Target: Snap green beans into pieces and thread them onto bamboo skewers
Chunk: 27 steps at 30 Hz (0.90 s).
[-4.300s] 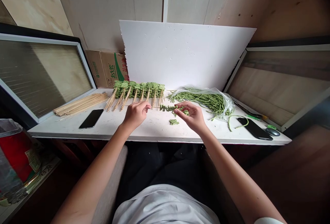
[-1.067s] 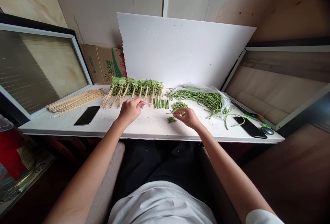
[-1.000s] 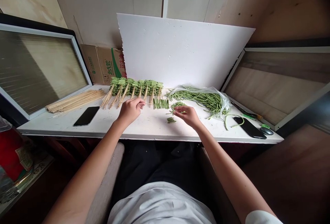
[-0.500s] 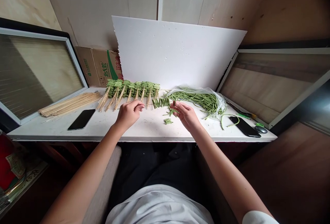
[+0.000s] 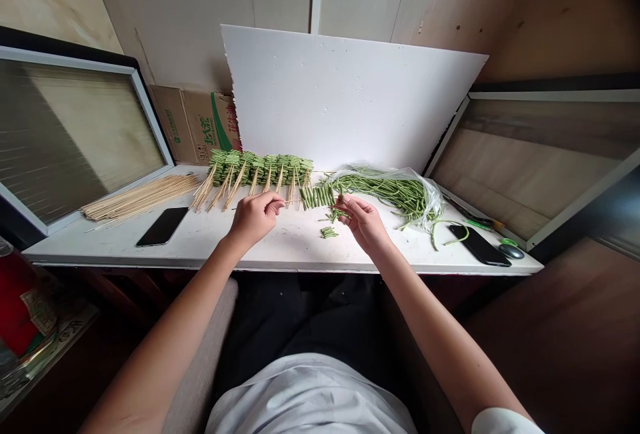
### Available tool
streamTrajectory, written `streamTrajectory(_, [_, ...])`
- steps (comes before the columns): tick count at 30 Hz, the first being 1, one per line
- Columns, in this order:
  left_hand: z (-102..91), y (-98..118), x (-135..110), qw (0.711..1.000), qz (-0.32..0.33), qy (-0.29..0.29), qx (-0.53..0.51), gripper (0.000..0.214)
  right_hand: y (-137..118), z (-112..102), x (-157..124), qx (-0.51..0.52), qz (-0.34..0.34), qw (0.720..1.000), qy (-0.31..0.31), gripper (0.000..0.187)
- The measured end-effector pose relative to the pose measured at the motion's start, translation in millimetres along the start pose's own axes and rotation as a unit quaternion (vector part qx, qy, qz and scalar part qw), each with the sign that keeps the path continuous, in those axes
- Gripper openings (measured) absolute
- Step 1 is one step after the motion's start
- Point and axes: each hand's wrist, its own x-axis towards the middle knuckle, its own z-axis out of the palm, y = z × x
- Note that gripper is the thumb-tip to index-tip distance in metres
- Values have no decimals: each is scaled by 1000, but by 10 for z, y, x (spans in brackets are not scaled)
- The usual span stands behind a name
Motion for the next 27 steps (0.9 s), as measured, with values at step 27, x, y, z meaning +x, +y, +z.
streamTrajectory(27, [-33, 123, 3, 997, -6, 2, 71, 24, 81, -23, 10, -97, -103, 990, 29, 29])
